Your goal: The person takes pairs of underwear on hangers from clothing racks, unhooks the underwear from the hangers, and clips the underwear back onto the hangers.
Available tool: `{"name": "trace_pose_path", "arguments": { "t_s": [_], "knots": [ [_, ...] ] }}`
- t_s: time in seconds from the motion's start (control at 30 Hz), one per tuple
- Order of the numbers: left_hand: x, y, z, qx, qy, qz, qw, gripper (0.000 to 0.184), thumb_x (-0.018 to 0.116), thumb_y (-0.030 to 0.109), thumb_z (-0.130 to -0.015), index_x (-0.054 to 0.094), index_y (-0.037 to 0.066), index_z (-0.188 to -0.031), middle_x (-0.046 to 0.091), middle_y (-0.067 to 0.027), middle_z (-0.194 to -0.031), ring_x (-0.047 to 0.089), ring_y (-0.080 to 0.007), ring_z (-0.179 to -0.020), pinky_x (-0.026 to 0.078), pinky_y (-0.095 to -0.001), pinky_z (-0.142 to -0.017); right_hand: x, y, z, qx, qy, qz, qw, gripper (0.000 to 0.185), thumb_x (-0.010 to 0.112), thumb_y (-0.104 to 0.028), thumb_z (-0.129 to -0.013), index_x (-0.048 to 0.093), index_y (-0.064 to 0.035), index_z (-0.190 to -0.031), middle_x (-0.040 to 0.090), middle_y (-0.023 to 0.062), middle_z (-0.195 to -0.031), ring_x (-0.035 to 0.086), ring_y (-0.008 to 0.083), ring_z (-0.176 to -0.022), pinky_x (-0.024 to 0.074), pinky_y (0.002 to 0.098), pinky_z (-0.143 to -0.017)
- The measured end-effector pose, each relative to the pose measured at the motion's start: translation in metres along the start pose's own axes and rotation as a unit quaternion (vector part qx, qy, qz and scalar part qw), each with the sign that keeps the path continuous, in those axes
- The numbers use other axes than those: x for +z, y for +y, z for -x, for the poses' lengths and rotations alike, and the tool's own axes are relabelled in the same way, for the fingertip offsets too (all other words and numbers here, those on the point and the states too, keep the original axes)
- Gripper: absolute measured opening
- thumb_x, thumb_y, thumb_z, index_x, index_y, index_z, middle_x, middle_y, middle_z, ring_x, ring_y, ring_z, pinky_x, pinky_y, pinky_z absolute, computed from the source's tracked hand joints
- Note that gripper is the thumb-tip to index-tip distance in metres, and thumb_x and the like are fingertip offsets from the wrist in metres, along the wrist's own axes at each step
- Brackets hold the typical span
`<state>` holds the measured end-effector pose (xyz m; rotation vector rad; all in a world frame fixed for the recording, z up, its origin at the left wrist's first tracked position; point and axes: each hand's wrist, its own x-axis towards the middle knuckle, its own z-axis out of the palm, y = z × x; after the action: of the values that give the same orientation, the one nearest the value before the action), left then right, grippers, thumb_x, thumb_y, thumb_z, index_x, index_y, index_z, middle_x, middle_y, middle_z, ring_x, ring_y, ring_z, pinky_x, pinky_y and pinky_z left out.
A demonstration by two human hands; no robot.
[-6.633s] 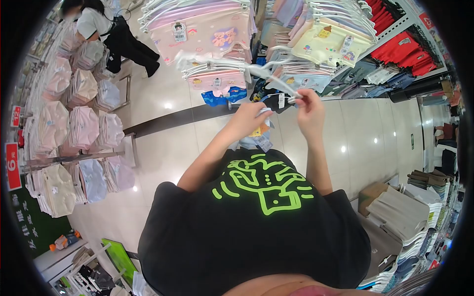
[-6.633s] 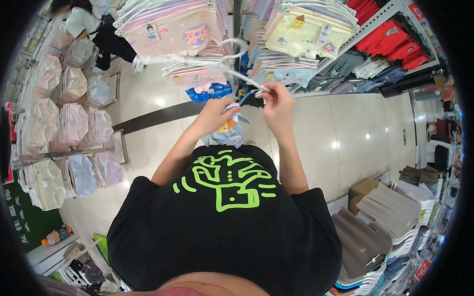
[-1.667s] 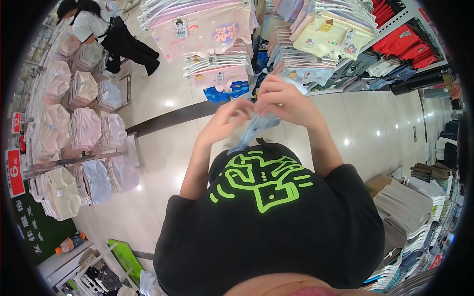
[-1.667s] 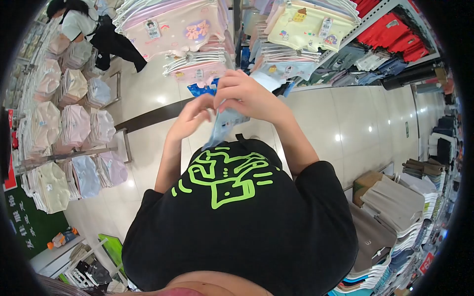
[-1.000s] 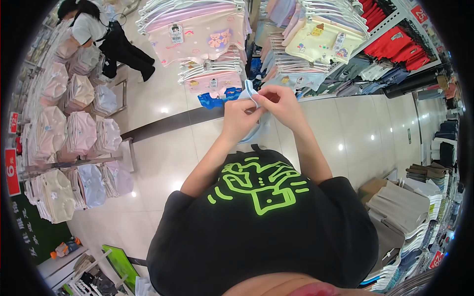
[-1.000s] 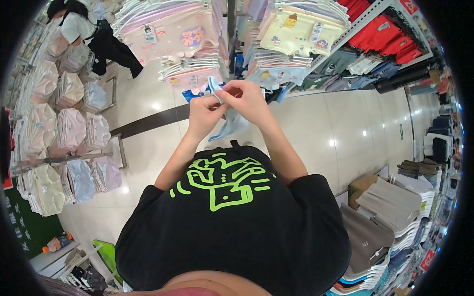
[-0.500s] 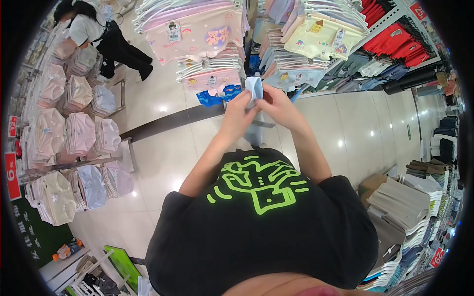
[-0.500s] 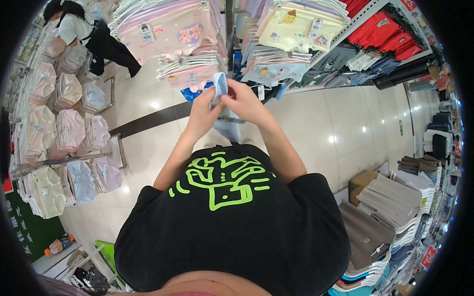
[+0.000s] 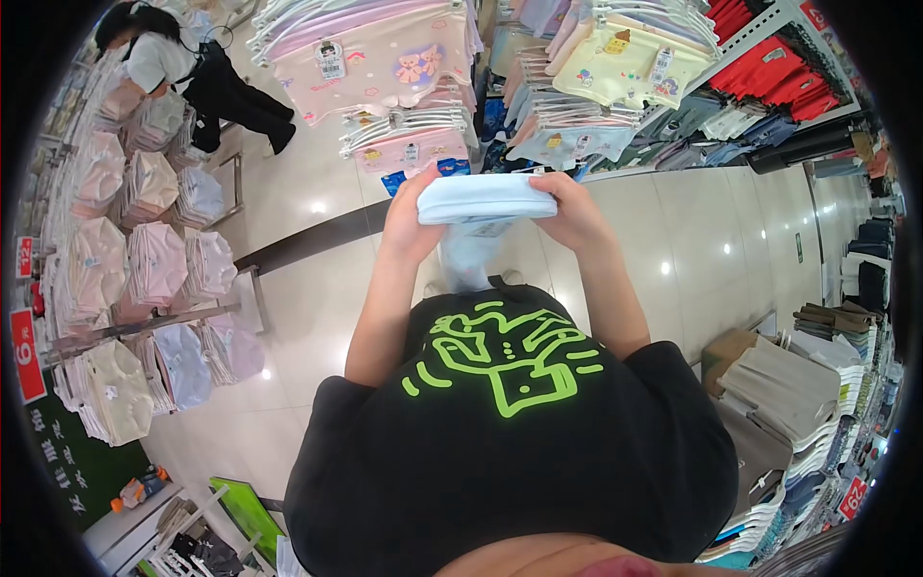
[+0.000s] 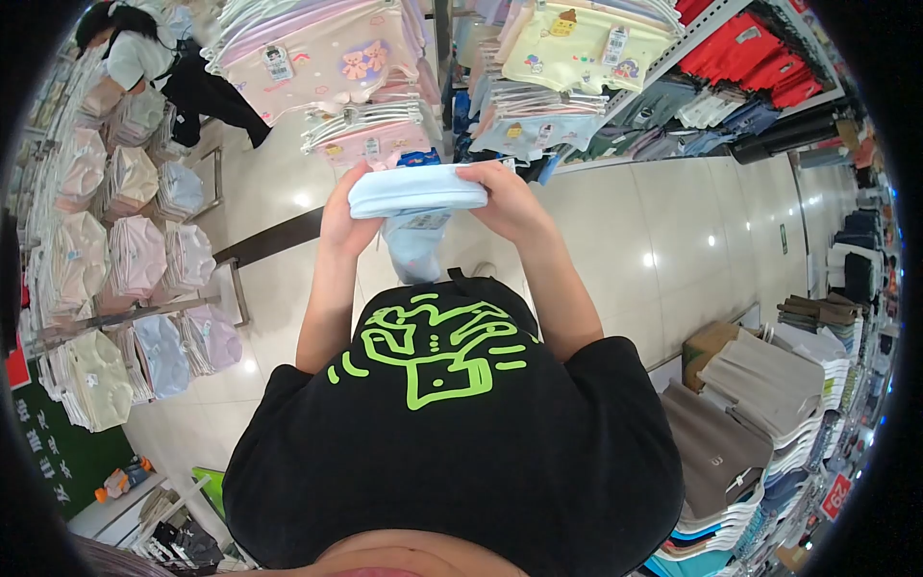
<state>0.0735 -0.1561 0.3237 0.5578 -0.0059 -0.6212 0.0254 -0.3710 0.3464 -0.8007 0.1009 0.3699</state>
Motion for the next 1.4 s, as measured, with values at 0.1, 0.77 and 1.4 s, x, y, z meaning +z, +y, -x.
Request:
{"name": "trace_pose_path", "arguments": {
  "t_s": [0.1,0.77,1.4],
  "knots": [
    [0.0,0.009,0.002,0.021,-0.086,0.071,0.994,0.032,0.041,0.028,-0.092,0.056,0.0,-0.099,0.061,-0.0088,-0.094,0.057,-0.0191,-0.088,0.043,-0.0339,-0.081,-0.024,0.005,-0.002,-0.034,-0.013,-0.058,0.998,0.026,0.05,-0.014,-0.084,0.058,0.0091,-0.094,0.061,0.0128,-0.093,0.056,0.017,-0.086,0.0406,0.0291,-0.081],
    [0.04,-0.028,0.011,0.231,0.02,-0.506,0.831,0.011,0.06,-0.001,-0.075,0.054,0.003,-0.083,0.056,-0.0013,-0.082,0.053,-0.0106,-0.072,0.041,-0.0234,-0.068,0.065,-0.017,0.02,-0.244,0.063,0.505,0.825,0.019,0.062,-0.015,-0.079,0.054,0.0008,-0.071,0.051,0.0041,-0.063,0.048,0.015,-0.058,0.0382,0.0271,-0.056],
    [-0.036,-0.005,0.003,0.218,-0.039,-0.224,0.949,0.01,0.042,0.019,-0.088,0.046,0.01,-0.087,0.051,-0.0019,-0.078,0.053,-0.0152,-0.074,0.044,-0.0287,-0.064,0.019,0.033,-0.031,-0.162,-0.214,0.284,0.92,0.043,0.062,-0.002,-0.073,0.049,-0.0056,-0.114,0.052,0.0032,-0.109,0.05,0.0111,-0.098,0.0417,0.0249,-0.076]
  ]
}}
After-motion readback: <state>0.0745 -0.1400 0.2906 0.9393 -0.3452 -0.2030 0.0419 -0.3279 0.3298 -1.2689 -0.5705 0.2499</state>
